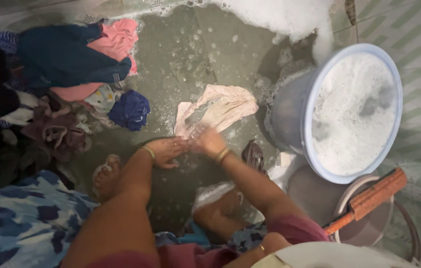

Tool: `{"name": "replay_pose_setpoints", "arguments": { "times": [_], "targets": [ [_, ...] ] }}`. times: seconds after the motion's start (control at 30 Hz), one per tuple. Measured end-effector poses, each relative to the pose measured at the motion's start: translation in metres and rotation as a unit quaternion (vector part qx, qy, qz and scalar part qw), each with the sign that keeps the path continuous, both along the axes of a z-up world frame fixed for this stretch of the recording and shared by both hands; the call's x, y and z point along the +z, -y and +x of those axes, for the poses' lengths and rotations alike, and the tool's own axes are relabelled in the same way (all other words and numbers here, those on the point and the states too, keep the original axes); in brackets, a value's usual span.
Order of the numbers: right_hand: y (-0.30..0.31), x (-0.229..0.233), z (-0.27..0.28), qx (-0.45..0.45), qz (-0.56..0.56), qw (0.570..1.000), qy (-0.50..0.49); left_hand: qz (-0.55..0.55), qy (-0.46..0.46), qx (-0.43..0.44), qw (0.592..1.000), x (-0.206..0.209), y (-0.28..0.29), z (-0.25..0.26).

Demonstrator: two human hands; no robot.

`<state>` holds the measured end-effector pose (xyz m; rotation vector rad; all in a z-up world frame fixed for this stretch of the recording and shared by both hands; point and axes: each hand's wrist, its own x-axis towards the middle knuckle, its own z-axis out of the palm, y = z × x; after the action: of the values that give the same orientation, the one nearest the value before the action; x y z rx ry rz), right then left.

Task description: The person sits on a tiled floor and hand-washes clothes using a bar of soap and soapy water. They scrub a light-colored garment and then a dark garment, repeatedly rubbing and rinsing them in the water.

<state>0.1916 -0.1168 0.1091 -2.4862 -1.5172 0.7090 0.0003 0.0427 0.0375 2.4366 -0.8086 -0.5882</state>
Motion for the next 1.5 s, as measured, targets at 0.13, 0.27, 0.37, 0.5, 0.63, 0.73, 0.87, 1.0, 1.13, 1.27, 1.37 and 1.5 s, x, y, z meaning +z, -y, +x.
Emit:
{"name": "replay_pose_setpoints", "arguments": {
  "times": [0.13,0.27,0.37,0.5,0.63,0.73,0.87,1.0,1.13,1.27,1.37,1.5],
  "targets": [
    [0.021,-0.009,0.025,0.093,0.066,0.986,0.126,-0.07,0.122,0.022,0.99,-0.012,0.004,-0.002],
    [0.033,-0.025,0.039,0.126,0.097,0.974,0.161,-0.05,0.002,0.016,0.999,-0.019,0.002,-0.003],
    [0.033,-0.041,0.04,0.087,0.099,0.982,0.136,-0.098,0.05,0.049,0.993,-0.016,0.003,-0.003],
    [0.018,-0.024,0.014,0.04,0.133,0.981,0.134,-0.094,0.054,0.039,0.993,-0.014,-0.005,-0.001],
    [0.011,-0.015,0.046,-0.018,0.11,0.983,0.144,-0.107,0.042,0.039,0.993,-0.021,0.0,-0.003],
    [0.022,-0.023,0.107,-0.147,0.077,0.969,0.184,-0.142,0.097,0.061,0.983,-0.026,0.006,-0.006],
    [0.04,-0.053,0.029,0.049,0.074,0.98,0.18,-0.152,0.066,0.077,0.983,-0.015,0.004,-0.009],
    [0.046,-0.058,0.038,0.071,0.007,0.99,0.118,-0.154,0.057,0.086,0.983,-0.015,0.002,-0.006],
    [0.033,-0.041,0.088,-0.088,0.079,0.976,0.182,-0.172,0.079,0.085,0.978,-0.014,0.006,-0.009],
    [0.049,-0.05,-0.003,0.057,0.023,0.996,0.071,-0.167,0.073,0.084,0.98,-0.026,0.008,-0.004],
    [0.032,-0.05,0.092,-0.238,-0.083,0.967,0.045,-0.152,0.074,0.086,0.982,-0.031,0.005,-0.008],
    [0.036,-0.042,0.071,-0.024,0.13,0.982,0.138,-0.13,0.073,0.072,0.986,-0.025,0.002,-0.002]
  ]
}}
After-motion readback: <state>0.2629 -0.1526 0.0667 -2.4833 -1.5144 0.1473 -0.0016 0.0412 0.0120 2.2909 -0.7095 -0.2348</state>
